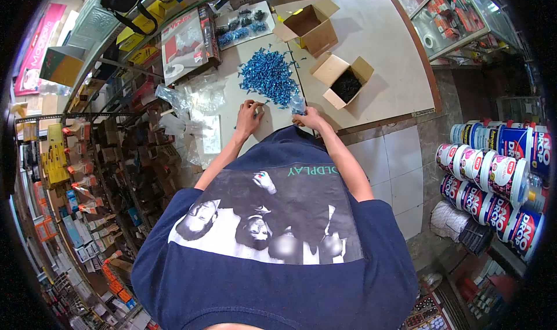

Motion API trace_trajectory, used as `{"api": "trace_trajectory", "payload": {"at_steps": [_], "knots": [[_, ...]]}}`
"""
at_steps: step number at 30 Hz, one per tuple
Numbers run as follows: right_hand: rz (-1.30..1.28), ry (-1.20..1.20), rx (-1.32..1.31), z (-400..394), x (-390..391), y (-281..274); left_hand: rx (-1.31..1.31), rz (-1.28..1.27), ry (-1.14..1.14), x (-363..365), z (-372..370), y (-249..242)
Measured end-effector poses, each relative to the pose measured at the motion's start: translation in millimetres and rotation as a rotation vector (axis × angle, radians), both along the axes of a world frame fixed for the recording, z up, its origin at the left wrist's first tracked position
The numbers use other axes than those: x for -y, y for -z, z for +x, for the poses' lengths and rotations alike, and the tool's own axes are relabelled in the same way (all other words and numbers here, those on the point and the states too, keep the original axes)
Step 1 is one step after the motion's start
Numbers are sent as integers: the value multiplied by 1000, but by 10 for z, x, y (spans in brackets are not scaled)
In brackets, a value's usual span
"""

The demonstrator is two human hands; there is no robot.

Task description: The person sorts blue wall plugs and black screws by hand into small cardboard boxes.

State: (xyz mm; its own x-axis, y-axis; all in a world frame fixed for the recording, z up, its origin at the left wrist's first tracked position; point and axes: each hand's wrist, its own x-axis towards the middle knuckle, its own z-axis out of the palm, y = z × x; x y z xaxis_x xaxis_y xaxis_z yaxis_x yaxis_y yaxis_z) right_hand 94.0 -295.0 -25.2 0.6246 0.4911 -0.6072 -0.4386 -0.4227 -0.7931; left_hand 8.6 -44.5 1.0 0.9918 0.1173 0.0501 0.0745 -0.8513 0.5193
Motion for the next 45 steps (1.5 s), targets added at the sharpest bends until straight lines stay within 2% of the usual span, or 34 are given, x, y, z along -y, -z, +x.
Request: {"api": "trace_trajectory", "payload": {"at_steps": [5, 8, 10, 14, 16, 23, 26, 30, 32, 42, 45], "knots": [[-14, -16, 2, 8, -2, -51, -28, -233, -46, -9, -40, 145], [-16, -24, 8, 8, 6, -51, 106, -192, -55, 57, -94, -15], [-11, -23, 15, 4, 5, -17, 68, 63, -77, 72, -151, -175], [-16, -31, 16, -1, 9, -18, 23, -16, -58, -69, -241, 21], [1, -29, 19, -6, 12, -28, 69, -152, -39, -95, -249, 55], [0, -20, 23, -10, -3, -65, 92, -146, -13, 7, -7, -25], [-40, -30, 35, -10, -2, -150, 19, 6, 1, 159, 137, -236], [-18, -18, 31, -18, -1, -123, -121, 110, -45, 171, 107, -114], [-4, -6, 34, -11, 12, -117, -61, -6, -37, 101, 52, -3], [-4, -10, 1, -13, -5, -128, 24, -116, -42, 59, 68, -24], [-18, -12, 7, -16, -6, -145, 51, -240, -72, 118, 181, -79]]}}
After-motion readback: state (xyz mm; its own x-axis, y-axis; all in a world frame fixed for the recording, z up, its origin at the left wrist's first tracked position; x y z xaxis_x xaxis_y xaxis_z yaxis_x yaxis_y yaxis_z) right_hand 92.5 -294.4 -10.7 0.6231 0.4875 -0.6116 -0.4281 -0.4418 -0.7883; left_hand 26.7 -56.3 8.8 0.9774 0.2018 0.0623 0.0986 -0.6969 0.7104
